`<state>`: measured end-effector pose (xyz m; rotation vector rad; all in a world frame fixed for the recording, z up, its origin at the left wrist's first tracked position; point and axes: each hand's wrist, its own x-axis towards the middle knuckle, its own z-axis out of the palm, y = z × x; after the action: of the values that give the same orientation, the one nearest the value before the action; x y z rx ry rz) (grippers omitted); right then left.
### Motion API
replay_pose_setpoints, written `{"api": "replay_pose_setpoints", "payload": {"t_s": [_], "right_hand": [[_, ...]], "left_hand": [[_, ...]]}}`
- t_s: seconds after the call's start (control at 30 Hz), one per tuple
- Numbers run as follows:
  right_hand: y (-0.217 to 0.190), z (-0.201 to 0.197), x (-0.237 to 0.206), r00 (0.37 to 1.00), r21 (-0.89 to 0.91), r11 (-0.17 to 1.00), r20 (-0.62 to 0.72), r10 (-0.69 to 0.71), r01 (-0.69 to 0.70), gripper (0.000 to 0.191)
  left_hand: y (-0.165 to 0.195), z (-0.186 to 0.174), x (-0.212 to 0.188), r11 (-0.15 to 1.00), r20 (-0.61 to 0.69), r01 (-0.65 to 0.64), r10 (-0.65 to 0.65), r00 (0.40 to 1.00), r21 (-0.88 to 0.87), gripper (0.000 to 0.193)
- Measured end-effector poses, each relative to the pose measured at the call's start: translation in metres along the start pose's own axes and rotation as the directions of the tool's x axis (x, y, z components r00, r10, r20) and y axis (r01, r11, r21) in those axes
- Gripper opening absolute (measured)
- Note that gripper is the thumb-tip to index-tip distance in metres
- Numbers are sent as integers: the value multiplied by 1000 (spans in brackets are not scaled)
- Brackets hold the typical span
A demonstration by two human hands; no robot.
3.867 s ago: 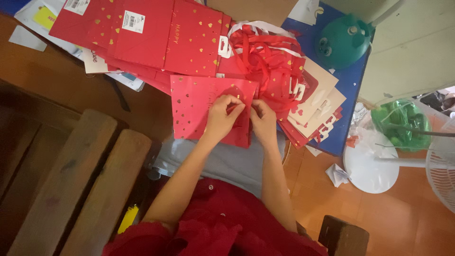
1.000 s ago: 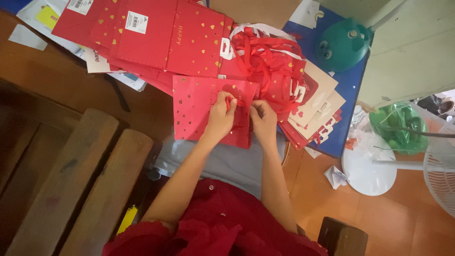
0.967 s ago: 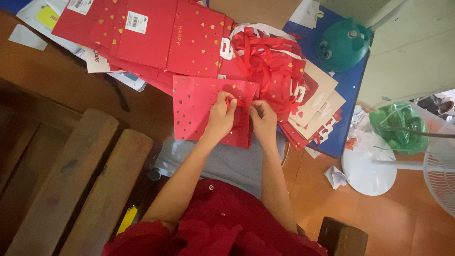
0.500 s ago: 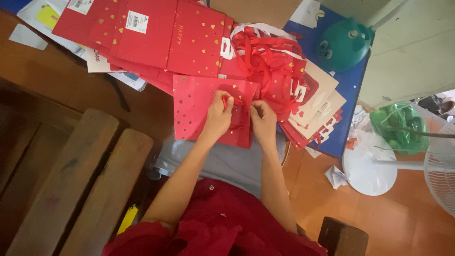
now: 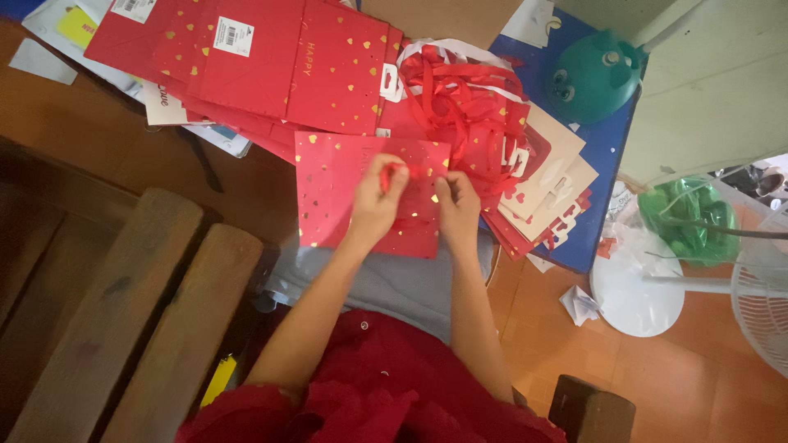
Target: The person repeatedly inserts white plastic handles into slots on red gift bags, then folds and tucks the bag flaps to secure the handles. The person works on multiple bags one at a time, stacking completed bags on the table.
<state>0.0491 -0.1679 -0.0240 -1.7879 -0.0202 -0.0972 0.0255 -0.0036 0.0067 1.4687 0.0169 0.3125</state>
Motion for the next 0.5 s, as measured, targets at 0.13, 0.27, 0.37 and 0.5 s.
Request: {"api": "replay_pose_setpoints", "payload": {"t_s": [0.13, 0.27, 0.37, 0.5], "right_hand": [[2, 1, 0, 999, 2, 999, -29, -32, 32, 13], [2, 3, -2, 1000, 64, 998, -26, -8, 9, 13], [1, 3, -1, 999, 93, 995, -19, -43, 44, 15], [1, 1, 0, 998, 29, 998, -8, -57, 57, 16]], "left_hand": [[12, -17, -1, 975, 66, -124, 138, 988, -185, 50], [7, -20, 4, 802, 441, 324, -85, 893, -502, 75], [-2, -6, 4, 924, 317, 313, -236, 918, -219, 58], [-1, -2, -5, 960, 215, 181, -227, 950, 215, 34]]}}
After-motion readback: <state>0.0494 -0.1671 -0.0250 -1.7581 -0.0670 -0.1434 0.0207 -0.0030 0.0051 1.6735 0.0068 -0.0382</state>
